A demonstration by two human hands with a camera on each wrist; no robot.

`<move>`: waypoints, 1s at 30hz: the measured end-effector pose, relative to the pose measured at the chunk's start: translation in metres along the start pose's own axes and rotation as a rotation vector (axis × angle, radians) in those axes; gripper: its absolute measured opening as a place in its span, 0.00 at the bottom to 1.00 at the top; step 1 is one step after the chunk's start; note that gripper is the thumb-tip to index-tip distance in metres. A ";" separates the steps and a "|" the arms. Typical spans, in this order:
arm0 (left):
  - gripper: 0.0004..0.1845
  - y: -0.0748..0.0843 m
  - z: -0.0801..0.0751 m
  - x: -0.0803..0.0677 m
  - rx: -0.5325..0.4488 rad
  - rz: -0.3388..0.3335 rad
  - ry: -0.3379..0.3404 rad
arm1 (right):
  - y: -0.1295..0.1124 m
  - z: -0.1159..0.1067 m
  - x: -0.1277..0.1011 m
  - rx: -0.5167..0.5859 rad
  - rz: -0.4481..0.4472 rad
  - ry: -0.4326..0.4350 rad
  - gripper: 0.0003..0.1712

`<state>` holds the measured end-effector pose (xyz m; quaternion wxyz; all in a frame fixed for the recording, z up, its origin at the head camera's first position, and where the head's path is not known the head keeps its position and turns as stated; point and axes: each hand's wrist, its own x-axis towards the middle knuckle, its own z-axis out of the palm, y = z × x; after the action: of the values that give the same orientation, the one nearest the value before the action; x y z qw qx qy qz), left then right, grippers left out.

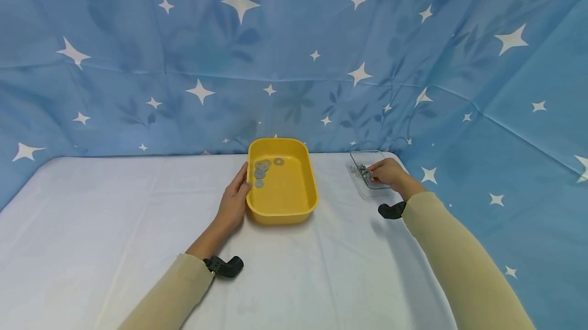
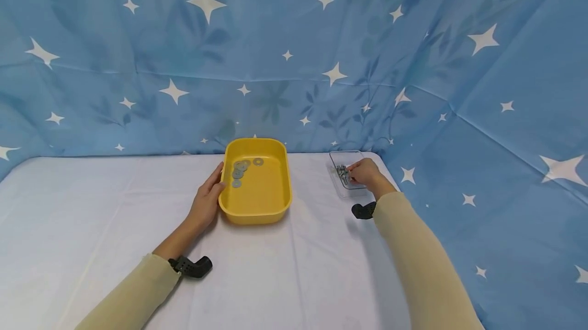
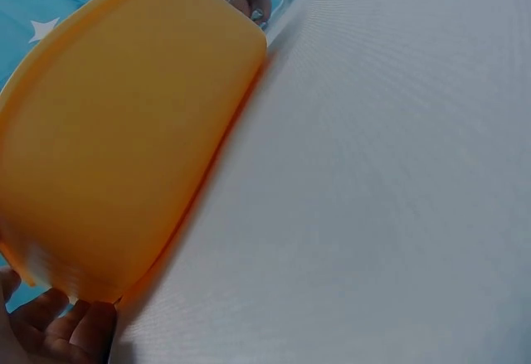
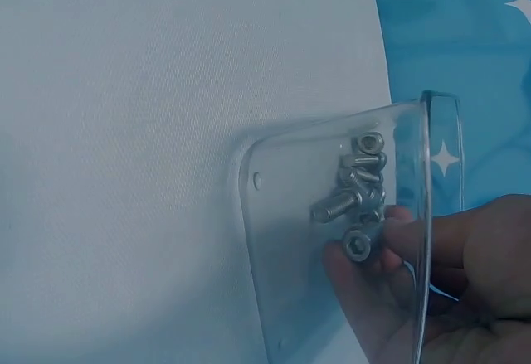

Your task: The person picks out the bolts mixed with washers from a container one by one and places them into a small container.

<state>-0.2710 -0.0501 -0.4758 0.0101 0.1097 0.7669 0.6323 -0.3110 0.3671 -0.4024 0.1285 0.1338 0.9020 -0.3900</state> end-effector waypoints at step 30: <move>0.32 0.004 -0.001 0.002 -0.020 0.004 0.001 | -0.005 -0.029 -0.012 0.243 -0.077 -0.151 0.30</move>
<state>-0.2728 -0.0502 -0.4711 0.0095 0.1109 0.7604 0.6398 -0.3057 0.3837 -0.3755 0.1639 0.0839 0.8404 -0.5097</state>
